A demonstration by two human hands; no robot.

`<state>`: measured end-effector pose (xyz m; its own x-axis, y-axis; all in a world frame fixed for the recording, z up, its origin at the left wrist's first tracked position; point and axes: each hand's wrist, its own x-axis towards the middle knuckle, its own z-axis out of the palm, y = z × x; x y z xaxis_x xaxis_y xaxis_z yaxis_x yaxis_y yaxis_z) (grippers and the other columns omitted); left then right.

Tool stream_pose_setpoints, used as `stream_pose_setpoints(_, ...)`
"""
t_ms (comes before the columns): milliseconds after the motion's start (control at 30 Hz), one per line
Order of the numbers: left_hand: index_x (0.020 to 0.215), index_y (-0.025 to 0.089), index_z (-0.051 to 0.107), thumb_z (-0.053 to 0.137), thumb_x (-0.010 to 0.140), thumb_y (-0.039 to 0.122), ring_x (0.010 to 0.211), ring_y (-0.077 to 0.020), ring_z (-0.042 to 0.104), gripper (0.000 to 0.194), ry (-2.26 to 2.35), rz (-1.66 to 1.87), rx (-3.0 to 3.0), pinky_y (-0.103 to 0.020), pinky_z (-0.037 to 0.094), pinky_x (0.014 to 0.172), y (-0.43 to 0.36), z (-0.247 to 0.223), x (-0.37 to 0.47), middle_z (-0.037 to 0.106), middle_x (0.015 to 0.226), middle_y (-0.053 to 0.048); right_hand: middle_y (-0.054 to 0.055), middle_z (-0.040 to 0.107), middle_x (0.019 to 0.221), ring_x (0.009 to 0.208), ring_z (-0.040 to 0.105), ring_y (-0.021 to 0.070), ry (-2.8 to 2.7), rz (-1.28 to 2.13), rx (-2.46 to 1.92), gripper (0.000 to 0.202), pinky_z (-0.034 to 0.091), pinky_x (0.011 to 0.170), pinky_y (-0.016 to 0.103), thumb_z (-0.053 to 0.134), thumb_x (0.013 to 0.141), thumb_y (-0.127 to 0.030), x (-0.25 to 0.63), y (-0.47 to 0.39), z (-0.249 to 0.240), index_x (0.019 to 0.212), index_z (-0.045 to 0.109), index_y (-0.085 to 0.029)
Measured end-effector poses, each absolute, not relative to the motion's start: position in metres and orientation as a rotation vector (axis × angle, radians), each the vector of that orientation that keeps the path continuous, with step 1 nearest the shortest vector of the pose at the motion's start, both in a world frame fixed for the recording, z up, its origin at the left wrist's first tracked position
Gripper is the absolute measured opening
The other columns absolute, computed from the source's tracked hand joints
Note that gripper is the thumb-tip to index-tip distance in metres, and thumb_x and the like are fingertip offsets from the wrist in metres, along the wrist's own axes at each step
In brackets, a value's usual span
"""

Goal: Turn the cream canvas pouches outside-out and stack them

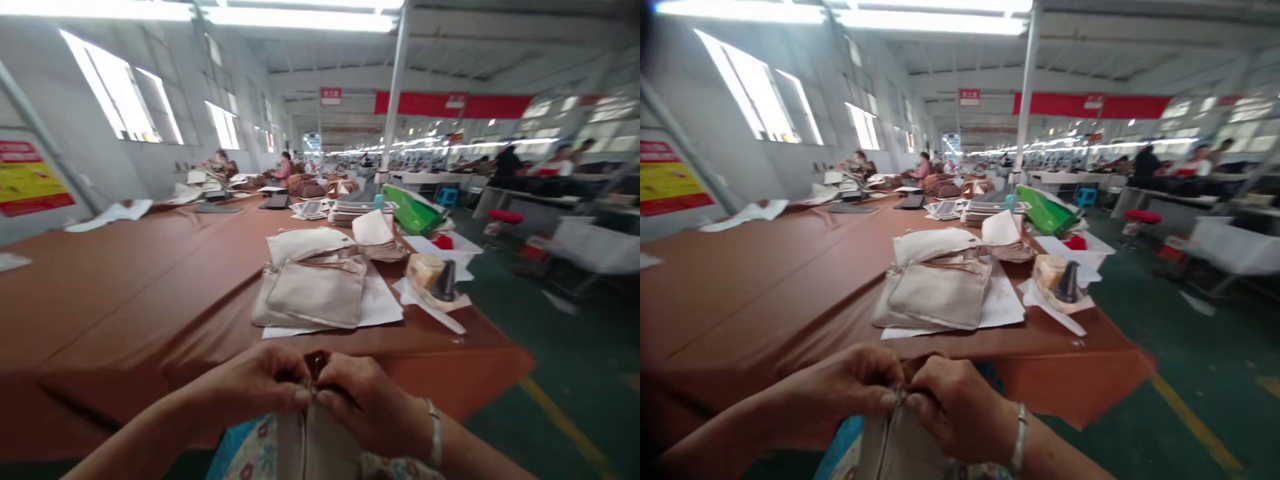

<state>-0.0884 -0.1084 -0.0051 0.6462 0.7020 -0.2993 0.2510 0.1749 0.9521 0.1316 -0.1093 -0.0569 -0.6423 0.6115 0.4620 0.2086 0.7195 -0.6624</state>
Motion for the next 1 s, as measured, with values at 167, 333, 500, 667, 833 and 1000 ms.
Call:
stream_pose_setpoints(167,0.089,0.011,0.07,0.081,0.068,0.041,0.065,-0.0102,0.049,0.037,0.933,0.366,1.314,-0.02,0.04,0.061,-0.111,-0.003,-0.093,0.061,0.072,0.0,0.007,0.062,0.083,0.078,0.055,0.018,-2.211,0.857,-0.598,0.013,0.042,0.071,0.029,0.048,0.095,-0.021,0.138,-0.116,-0.049,0.092,0.06,-0.017)
stream_pose_setpoints(333,0.085,0.012,0.07,0.074,0.074,0.037,0.062,-0.0096,0.044,0.028,0.878,0.351,1.384,-0.019,0.036,0.059,-0.115,0.001,-0.09,0.059,0.072,0.001,0.004,0.058,0.085,0.077,0.054,0.0165,-2.098,1.144,-0.55,0.012,0.043,0.07,0.027,0.047,0.097,-0.024,0.136,-0.116,-0.041,0.094,0.058,-0.019)
stream_pose_setpoints(500,0.078,0.013,0.067,0.064,0.076,0.023,0.068,-0.0105,0.046,0.011,0.885,0.402,1.379,-0.018,0.035,0.06,-0.117,0.006,-0.083,0.06,0.078,0.001,0.002,0.057,0.086,0.075,0.052,0.0149,-2.108,1.058,-0.581,0.005,0.042,0.069,0.025,0.05,0.093,-0.016,0.13,-0.117,-0.044,0.094,0.054,-0.02)
stream_pose_setpoints(667,0.077,0.012,0.065,0.056,0.075,0.02,0.062,-0.0095,0.039,0.012,1.037,0.386,1.542,-0.019,0.032,0.056,-0.122,0.006,-0.08,0.048,0.067,0.003,0.001,0.056,0.083,0.075,0.051,0.0144,-2.185,0.993,-0.62,0.009,0.04,0.069,0.025,0.047,0.095,-0.016,0.13,-0.12,-0.042,0.089,0.052,-0.02)
stream_pose_setpoints(833,0.075,0.014,0.06,0.049,0.072,0.015,0.057,-0.0086,0.034,0.012,1.054,0.327,1.634,-0.019,0.029,0.052,-0.124,0.006,-0.081,0.041,0.062,0.005,0.002,0.057,0.081,0.073,0.049,0.015,-2.265,1.05,-0.676,0.016,0.038,0.068,0.026,0.043,0.097,-0.021,0.133,-0.117,-0.033,0.084,0.052,-0.02)
stream_pose_setpoints(1000,0.074,0.013,0.058,0.052,0.073,0.018,0.057,-0.0081,0.03,0.007,1.004,0.332,1.572,-0.019,0.025,0.049,-0.125,0.006,-0.078,0.038,0.062,0.005,-0.001,0.045,0.068,0.061,0.04,0.0135,-1.808,1.563,-0.81,0.03,0.035,0.057,0.024,0.048,0.093,-0.04,0.121,-0.121,-0.043,0.07,0.046,-0.02)
